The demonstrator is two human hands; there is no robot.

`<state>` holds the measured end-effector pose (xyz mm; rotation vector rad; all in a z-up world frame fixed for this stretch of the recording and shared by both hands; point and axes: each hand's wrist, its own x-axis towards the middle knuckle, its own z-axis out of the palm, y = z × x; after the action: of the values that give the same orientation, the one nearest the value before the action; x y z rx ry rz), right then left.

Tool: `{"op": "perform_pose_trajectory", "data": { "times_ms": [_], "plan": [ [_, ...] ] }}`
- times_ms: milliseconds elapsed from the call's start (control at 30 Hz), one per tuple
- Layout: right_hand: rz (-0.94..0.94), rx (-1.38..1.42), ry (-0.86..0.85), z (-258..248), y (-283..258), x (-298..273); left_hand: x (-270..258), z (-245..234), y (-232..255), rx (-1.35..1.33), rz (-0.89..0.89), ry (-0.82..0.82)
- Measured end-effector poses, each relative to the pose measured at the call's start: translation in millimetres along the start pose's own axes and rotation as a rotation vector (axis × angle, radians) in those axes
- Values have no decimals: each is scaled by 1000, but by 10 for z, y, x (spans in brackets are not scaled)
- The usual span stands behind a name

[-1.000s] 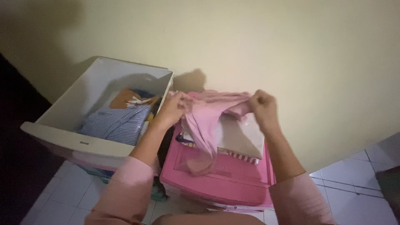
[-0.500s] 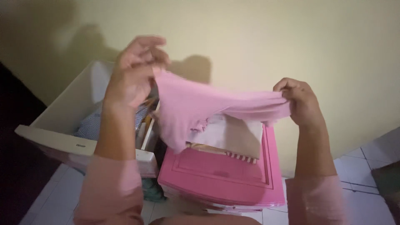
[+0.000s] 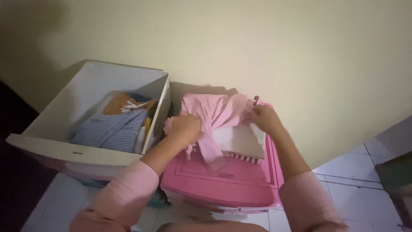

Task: The person folds several shirts of different colors by hand on top of a pink container and then places the stack into a white drawer.

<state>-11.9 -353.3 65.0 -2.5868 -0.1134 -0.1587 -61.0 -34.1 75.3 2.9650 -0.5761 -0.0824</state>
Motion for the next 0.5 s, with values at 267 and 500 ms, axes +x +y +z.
{"op": "perform_pose_trajectory", "data": {
  "times_ms": [267, 500],
  "plan": [
    [-41, -4, 171, 369, -146, -104, 819, -552, -405, -1077, -60, 457],
    [77, 300, 68, 285, 171, -100, 562, -54, -828, -221, -66, -30]
  ]
}}
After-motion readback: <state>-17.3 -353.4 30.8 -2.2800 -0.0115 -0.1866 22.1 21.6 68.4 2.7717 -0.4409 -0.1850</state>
